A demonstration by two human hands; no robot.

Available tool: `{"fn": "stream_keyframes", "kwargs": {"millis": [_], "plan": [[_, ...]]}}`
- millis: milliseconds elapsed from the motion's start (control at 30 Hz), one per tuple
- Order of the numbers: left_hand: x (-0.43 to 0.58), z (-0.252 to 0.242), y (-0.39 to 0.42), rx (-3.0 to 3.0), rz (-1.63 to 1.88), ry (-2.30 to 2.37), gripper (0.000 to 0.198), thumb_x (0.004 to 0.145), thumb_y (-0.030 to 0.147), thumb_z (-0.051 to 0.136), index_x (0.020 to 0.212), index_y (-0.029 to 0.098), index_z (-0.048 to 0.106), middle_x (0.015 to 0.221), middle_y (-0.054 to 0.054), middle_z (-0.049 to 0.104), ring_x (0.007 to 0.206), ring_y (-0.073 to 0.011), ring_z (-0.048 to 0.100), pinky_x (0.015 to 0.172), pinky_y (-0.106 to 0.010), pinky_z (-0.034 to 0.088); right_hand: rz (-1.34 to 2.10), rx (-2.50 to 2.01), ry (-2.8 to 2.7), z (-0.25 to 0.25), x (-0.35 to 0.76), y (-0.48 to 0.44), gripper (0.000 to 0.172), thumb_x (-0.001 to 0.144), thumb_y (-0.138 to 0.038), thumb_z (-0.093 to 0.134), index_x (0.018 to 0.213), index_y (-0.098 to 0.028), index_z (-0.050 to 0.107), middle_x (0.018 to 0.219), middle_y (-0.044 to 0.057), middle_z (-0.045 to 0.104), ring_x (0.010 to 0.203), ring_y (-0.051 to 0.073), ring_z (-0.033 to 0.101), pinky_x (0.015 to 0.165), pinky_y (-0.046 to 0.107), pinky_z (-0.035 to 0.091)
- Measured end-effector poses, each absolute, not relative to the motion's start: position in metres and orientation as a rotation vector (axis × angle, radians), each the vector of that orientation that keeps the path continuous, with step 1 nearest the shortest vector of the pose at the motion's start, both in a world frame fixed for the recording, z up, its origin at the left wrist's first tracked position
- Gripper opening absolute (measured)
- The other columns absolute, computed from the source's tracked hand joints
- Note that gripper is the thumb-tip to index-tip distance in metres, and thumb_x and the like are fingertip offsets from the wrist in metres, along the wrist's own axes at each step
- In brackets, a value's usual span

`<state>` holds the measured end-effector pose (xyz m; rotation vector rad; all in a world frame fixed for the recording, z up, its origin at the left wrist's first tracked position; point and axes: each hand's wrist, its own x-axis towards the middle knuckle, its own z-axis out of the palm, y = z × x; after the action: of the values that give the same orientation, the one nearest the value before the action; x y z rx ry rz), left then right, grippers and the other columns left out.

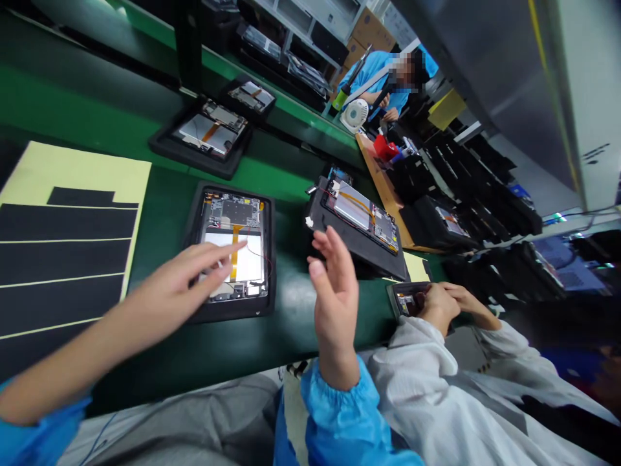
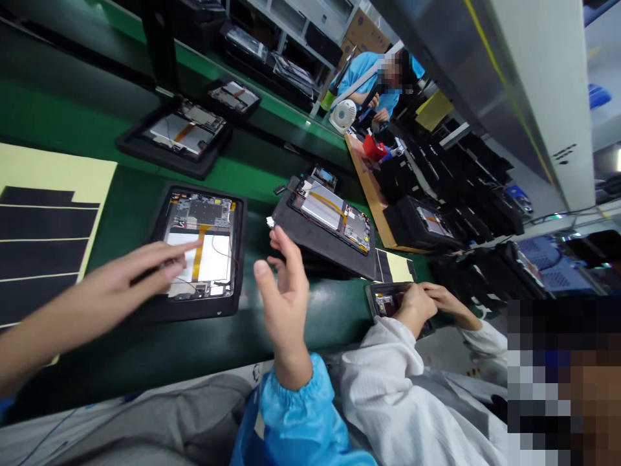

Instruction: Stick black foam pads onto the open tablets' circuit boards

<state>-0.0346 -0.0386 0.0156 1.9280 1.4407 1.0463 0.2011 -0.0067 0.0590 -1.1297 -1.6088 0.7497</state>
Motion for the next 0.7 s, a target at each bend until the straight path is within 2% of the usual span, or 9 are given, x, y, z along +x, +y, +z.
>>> {"fn": "stream_keyframes", "kwargs": {"millis": [100,167,267,433,600,700], "plan": [[-0.018,-0.014,-0.050,2.169,1.010,1.373,0.046,0.106,0.024,0.040,0.149,0.021,0.056,0.135,-0.010,0.068,0.123,-0.0251,0.064,0.106,-0.040,0.055,0.741,-1.216,-1.658,0.021,0.205,-0.023,0.054,0.104,-0.026,0.055,0.156,-0.028,0.044,0.133,0.010,0.070,0.126,0.023,0.064,0.109,0.045,0.050],[-0.010,-0.025,-0.055,2.340,0.951,1.334,0.053,0.102,0.012,0.036,0.151,0.017,0.053,0.135,-0.012,0.068,0.123,-0.0255,0.064,0.110,-0.043,0.052,0.698,-1.197,-1.746,0.002,0.205,-0.033,0.056,0.105,-0.020,0.053,0.158,-0.030,0.041,0.123,0.006,0.075,0.125,0.021,0.064,0.112,0.045,0.047],[-0.007,-0.029,-0.056,2.545,0.877,1.343,0.060,0.096,0.004,0.035,0.152,0.014,0.050,0.129,-0.012,0.070,0.122,-0.0262,0.064,0.116,-0.047,0.044,0.622,-1.118,-1.938,-0.011,0.205,-0.039,0.062,0.104,-0.013,0.051,0.161,-0.032,0.037,0.117,0.003,0.078,0.125,0.022,0.061,0.110,0.044,0.047],[-0.021,-0.026,-0.047,2.689,0.812,1.246,0.058,0.097,0.003,0.035,0.152,0.016,0.048,0.125,-0.010,0.072,0.122,-0.0245,0.063,0.121,-0.048,0.033,0.521,-1.070,-2.132,-0.010,0.209,-0.035,0.065,0.102,-0.010,0.050,0.162,-0.031,0.035,0.119,0.005,0.078,0.124,0.025,0.061,0.111,0.049,0.045],[-0.032,-0.025,-0.045,2.477,0.872,1.268,0.052,0.104,0.014,0.040,0.155,0.023,0.041,0.137,-0.006,0.066,0.125,-0.0221,0.061,0.122,-0.042,0.030,0.488,-1.051,-2.130,-0.013,0.211,-0.036,0.066,0.101,-0.011,0.052,0.162,-0.030,0.036,0.123,0.007,0.076,0.124,0.026,0.061,0.108,0.050,0.049],[-0.031,-0.025,-0.054,2.432,0.941,1.341,0.049,0.105,0.017,0.044,0.153,0.026,0.043,0.132,-0.007,0.067,0.120,-0.0232,0.061,0.119,-0.042,0.033,0.505,-0.995,-2.112,-0.015,0.208,-0.040,0.069,0.099,-0.011,0.055,0.162,-0.030,0.035,0.122,0.006,0.076,0.120,0.026,0.061,0.101,0.046,0.052]]}}
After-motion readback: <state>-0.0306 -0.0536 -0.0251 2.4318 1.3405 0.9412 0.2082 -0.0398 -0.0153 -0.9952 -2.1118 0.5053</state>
